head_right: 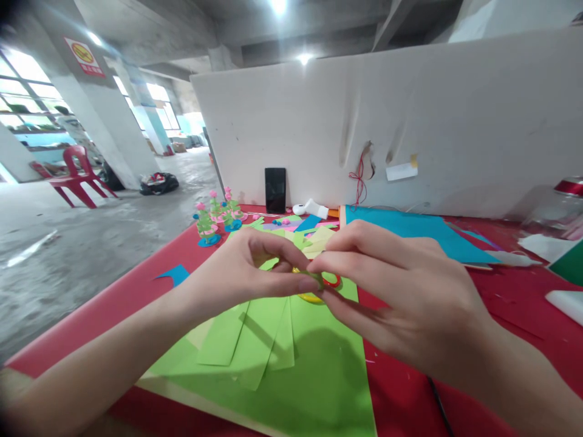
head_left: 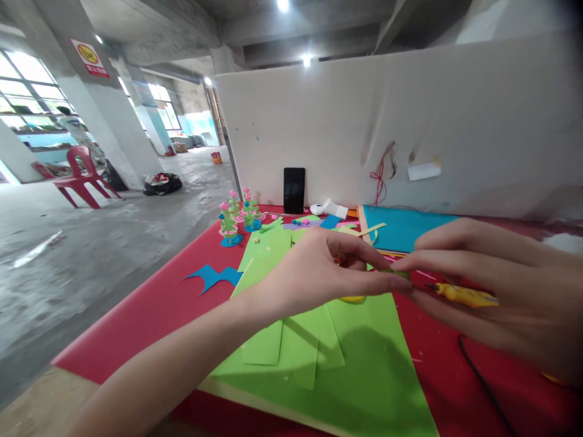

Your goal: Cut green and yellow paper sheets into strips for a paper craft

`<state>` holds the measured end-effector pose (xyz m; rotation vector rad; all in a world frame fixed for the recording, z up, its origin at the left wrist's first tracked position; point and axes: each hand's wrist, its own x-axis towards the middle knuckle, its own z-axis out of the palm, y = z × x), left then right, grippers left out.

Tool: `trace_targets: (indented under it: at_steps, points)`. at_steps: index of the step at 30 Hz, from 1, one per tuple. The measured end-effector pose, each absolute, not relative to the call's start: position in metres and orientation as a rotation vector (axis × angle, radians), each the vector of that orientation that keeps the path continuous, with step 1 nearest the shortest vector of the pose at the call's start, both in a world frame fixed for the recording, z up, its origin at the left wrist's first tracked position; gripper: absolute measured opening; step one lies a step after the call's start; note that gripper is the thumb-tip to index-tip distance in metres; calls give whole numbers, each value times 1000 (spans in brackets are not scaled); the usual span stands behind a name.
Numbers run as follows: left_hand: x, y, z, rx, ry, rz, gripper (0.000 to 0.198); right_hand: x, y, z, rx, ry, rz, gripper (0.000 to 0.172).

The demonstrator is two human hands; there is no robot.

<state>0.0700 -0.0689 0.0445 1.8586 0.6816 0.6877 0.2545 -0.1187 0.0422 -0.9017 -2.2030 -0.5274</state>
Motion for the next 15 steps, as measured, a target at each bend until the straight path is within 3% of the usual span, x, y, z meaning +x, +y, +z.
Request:
trace_targets:
  at_steps: [4, 15]
  points:
    - [70, -69, 44, 1806, 641, 678, 21, 252, -120, 47, -900, -2184, -567, 9]
    - [70, -71, 44, 1577, 470, 603, 13, 253, -118, 45, -859, -2144, -89, 15]
